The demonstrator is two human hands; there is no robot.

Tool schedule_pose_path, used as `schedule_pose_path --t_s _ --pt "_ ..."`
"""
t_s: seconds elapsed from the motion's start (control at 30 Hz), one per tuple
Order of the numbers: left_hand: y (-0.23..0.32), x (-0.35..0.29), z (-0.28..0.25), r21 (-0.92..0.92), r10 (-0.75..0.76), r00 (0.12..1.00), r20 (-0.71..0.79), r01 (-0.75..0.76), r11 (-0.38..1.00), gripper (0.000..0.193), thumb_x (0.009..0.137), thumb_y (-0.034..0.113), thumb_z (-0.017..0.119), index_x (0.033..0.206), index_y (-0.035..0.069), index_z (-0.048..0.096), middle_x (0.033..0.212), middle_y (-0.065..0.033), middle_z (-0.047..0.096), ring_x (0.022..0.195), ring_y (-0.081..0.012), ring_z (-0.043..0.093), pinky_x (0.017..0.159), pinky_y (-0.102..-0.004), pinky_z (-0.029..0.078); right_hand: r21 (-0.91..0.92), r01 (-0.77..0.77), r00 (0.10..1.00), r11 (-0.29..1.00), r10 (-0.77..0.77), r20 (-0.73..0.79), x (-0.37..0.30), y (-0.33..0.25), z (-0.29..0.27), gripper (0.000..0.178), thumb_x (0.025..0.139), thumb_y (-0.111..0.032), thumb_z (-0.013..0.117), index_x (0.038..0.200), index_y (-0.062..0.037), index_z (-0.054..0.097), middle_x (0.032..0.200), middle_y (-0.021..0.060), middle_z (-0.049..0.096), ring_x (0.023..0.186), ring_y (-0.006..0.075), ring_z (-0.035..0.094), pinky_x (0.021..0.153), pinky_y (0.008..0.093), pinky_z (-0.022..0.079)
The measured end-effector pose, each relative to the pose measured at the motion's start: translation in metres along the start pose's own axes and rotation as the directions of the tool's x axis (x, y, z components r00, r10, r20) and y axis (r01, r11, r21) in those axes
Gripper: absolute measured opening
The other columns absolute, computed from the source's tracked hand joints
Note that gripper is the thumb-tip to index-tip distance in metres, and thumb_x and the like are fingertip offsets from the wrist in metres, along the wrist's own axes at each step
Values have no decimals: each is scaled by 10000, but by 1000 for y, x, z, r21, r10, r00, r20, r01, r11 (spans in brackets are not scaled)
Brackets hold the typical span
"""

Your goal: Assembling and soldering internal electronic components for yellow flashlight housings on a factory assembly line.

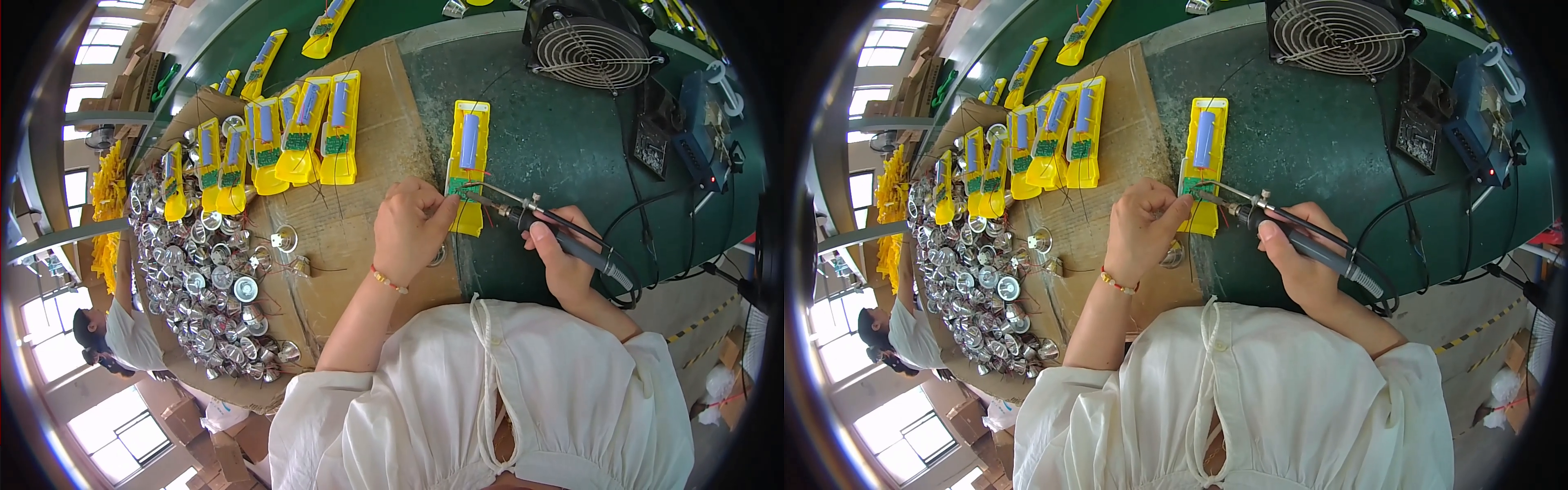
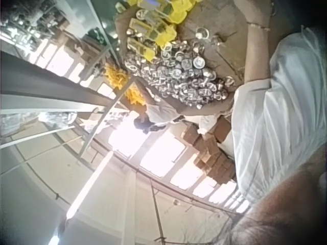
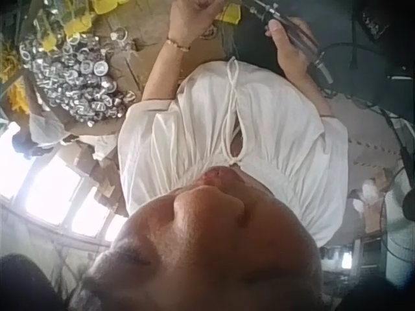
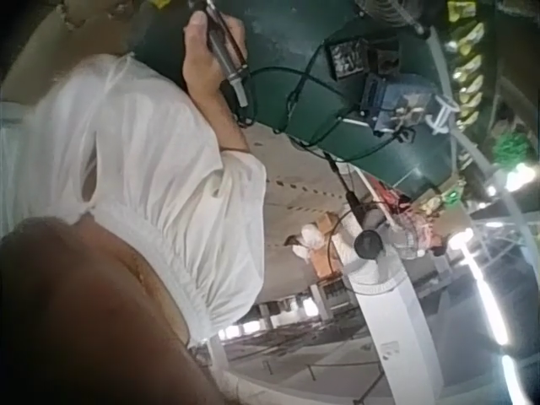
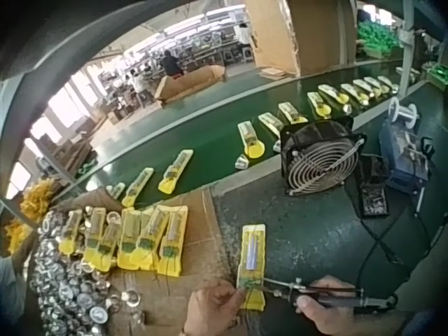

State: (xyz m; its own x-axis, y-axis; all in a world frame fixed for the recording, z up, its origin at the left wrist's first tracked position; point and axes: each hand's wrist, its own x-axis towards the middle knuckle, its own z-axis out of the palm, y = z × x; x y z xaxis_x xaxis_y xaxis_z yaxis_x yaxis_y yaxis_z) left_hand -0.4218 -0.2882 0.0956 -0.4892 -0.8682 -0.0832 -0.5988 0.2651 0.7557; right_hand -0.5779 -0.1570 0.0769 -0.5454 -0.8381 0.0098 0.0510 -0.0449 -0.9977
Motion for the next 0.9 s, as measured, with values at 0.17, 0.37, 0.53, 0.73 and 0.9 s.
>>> schedule_pose_path --t_s 0.17,0.37,0.53,0.73,0.9 --pt "0 0 -1 19 17 1000 11 -17 1000 186 731 173 658 628 23 621 709 -90 571 738 -269 554 645 -351 442 81 8 1000 997 -6 -22 -3 -7 -4 174 808 -88 624 895 31 532 730 108 612 624 117 583 562 230 475" --pt "-1 0 -2 47 29 1000 2 -29 998 184 736 181 661 638 28 629 704 -87 576 706 -260 558 626 -341 445 83 43 999 996 -41 -34 -2 -5 -10 185 812 -93 618 906 37 527 745 123 611 634 129 588 568 238 481" --pt "8 -2 -10 -437 -205 979 -12 180 881 175 742 203 668 785 33 676 612 -107 625 476 -164 596 475 -244 465 51 84 991 995 -78 -108 0 -2 -27 164 818 -79 593 907 37 517 784 136 607 642 134 590 585 244 488" --pt "11 45 -16 -43 -11 988 157 18 999 150 761 133 578 709 15 655 558 -80 620 475 -138 602 495 -262 485 90 35 983 995 -18 -181 11 9 -35 161 824 -80 590 905 37 515 776 116 594 649 134 581 607 244 488" --pt "21 196 -42 84 14 988 -155 0 996 309 769 305 625 859 14 673 643 -106 647 600 -173 636 595 -294 504 118 -3 983 993 24 -181 11 6 -34 155 819 -70 597 900 33 514 768 119 604 648 127 581 604 241 485"
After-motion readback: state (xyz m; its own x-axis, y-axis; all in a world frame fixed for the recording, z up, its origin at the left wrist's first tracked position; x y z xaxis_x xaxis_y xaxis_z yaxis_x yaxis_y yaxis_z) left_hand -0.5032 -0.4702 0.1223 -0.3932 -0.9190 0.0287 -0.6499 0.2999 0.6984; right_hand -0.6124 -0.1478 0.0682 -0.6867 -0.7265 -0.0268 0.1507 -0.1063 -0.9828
